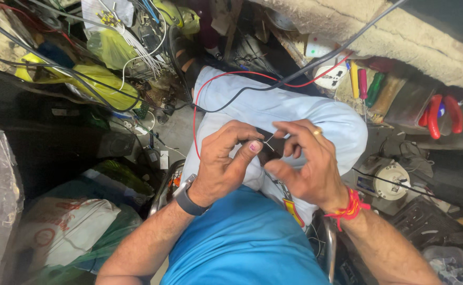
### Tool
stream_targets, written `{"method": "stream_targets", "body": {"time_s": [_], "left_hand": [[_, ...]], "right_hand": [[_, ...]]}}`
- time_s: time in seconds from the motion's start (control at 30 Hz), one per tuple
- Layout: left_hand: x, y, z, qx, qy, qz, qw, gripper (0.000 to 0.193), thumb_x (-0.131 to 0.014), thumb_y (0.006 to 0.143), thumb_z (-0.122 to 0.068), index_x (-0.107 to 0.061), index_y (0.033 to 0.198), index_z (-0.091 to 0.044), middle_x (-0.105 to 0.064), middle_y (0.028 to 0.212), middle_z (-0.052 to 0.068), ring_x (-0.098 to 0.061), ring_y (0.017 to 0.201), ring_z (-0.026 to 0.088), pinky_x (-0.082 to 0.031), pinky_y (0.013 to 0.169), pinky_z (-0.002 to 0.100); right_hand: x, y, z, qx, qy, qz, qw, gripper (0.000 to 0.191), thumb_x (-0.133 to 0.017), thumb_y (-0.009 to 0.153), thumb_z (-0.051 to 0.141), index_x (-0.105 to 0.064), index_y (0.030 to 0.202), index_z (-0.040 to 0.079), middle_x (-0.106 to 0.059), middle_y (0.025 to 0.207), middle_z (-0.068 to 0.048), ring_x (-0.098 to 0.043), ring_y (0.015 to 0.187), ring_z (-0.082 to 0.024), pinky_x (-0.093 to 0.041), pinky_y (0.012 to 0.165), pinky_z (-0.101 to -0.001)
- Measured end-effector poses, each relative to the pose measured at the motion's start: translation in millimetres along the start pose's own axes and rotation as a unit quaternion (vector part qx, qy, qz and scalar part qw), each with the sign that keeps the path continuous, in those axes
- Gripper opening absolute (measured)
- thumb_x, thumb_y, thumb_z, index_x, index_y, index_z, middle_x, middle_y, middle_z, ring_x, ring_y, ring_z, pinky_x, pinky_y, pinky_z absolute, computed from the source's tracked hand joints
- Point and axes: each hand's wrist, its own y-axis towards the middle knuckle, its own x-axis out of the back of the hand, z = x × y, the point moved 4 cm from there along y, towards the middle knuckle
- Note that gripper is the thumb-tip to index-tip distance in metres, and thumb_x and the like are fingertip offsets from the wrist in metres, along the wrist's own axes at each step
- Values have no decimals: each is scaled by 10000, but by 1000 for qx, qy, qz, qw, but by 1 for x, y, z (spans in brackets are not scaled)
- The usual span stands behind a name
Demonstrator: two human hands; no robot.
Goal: The person bends the leads of a small black electronic component using pliers, then inserts the component into a green circuit board and secures it by bending the leads with the pliers.
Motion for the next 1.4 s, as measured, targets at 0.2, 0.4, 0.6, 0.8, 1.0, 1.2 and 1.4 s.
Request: {"method": "stream_targets", "body": {"time_s": [0.2, 0.4, 0.6, 0.8, 1.0, 1.2, 1.4], "left_hand": [[-11, -13, 17, 117, -244, 20, 963, 116, -637, 1055, -50, -657, 1136, 31, -657, 1116, 86, -661, 1014, 128, -567, 908, 286], [-9, -10, 5, 65, -154, -1, 986, 97, -656, 1019, -7, -659, 1113, 17, -661, 1086, 94, -657, 966, 158, -557, 870, 294], [7, 1, -8, -116, 91, 51, 988, 126, -707, 937, 24, -658, 1049, -5, -677, 973, 121, -658, 883, 269, -533, 794, 350], [1, -9, 22, 54, -103, 33, 993, 97, -662, 1029, -45, -668, 1109, 10, -681, 1056, 88, -660, 934, 163, -554, 834, 304], [-12, -24, 39, 168, -314, 34, 934, 138, -641, 1057, -89, -648, 1136, 23, -662, 1074, 51, -608, 910, 81, -536, 807, 252], [-1, -13, 12, 22, -70, 8, 997, 96, -640, 1045, -57, -642, 1111, 13, -655, 1071, 82, -634, 956, 158, -547, 854, 309], [18, -1, 3, -30, 48, 44, 997, 104, -647, 1015, -71, -648, 1087, 4, -667, 1028, 110, -667, 939, 225, -550, 833, 336]], "right_hand": [[10, 9, 24, 315, -275, -18, 908, 332, -799, 893, 70, -664, 1193, 30, -677, 1014, -69, -659, 779, -222, -499, 617, -355], [-1, 3, -2, 176, -93, 2, 980, 138, -750, 968, 85, -637, 1034, 43, -646, 905, -64, -614, 730, -196, -483, 654, -309], [-34, -20, -42, -385, 420, 88, 817, 257, -793, 919, 142, -647, 1095, 24, -654, 931, -76, -612, 727, -190, -479, 638, -310], [-2, -1, 0, 34, -55, 16, 998, 388, -837, 870, 200, -658, 1155, 6, -662, 958, -87, -610, 723, -184, -476, 623, -311], [-2, 3, 14, 282, -261, -15, 923, 261, -794, 852, 40, -679, 1086, 30, -669, 939, -63, -643, 706, -230, -470, 593, -356], [-24, -11, -25, -35, 130, -18, 991, 50, -689, 998, 82, -654, 995, 48, -654, 888, -22, -598, 749, -122, -460, 628, -241], [-47, -19, -58, -370, 412, 62, 830, 188, -688, 948, 187, -711, 883, 13, -628, 729, 11, -492, 623, -58, -364, 544, -217]]}}
